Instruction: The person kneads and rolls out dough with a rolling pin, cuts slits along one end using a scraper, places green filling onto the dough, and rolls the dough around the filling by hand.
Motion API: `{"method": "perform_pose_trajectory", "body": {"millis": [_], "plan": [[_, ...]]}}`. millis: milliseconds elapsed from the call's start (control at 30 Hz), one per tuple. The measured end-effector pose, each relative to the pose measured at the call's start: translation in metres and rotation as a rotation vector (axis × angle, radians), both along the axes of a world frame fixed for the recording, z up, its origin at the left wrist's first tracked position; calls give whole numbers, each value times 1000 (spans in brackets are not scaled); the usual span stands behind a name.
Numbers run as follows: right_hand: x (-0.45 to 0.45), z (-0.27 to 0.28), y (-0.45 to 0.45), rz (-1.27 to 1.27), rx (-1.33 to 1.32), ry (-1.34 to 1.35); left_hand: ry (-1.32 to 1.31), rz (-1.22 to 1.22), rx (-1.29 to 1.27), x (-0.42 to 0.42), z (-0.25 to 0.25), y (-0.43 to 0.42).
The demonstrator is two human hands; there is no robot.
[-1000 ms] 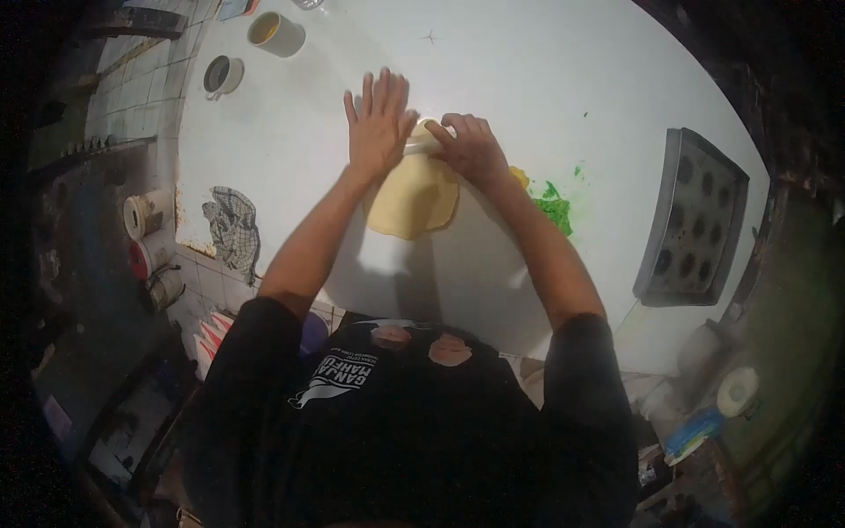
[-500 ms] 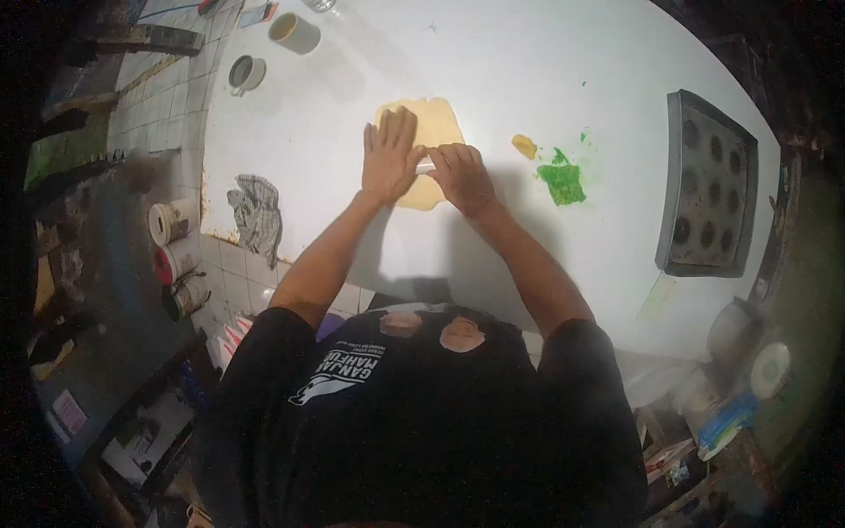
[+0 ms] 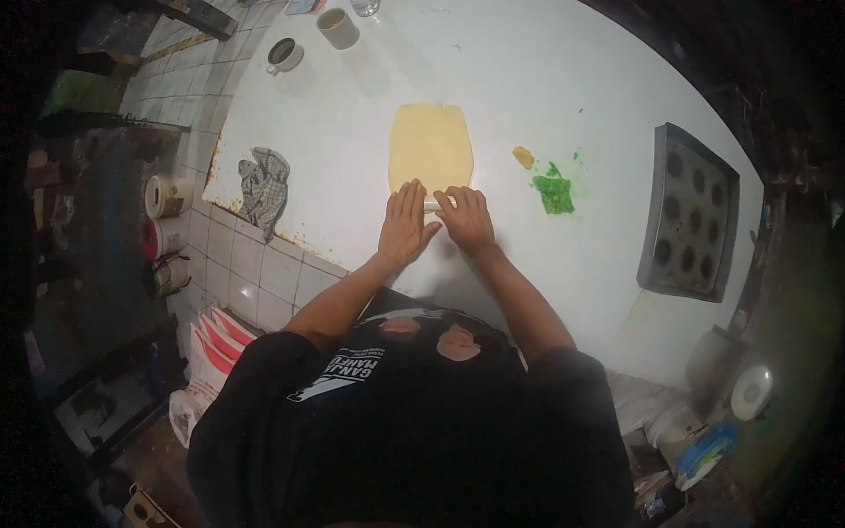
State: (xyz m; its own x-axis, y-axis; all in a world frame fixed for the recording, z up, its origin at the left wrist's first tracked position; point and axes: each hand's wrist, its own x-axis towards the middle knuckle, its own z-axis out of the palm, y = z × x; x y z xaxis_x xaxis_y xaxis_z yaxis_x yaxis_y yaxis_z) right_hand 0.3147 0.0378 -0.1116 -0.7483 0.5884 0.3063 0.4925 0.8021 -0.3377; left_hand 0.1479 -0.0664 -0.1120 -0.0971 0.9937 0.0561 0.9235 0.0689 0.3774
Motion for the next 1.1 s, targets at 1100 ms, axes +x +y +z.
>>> {"method": "perform_pose_trajectory", "body": {"millis": [1100], "plan": [[50,-18,36,17,-41,291,-10,5,60,43,-4,66]]}}
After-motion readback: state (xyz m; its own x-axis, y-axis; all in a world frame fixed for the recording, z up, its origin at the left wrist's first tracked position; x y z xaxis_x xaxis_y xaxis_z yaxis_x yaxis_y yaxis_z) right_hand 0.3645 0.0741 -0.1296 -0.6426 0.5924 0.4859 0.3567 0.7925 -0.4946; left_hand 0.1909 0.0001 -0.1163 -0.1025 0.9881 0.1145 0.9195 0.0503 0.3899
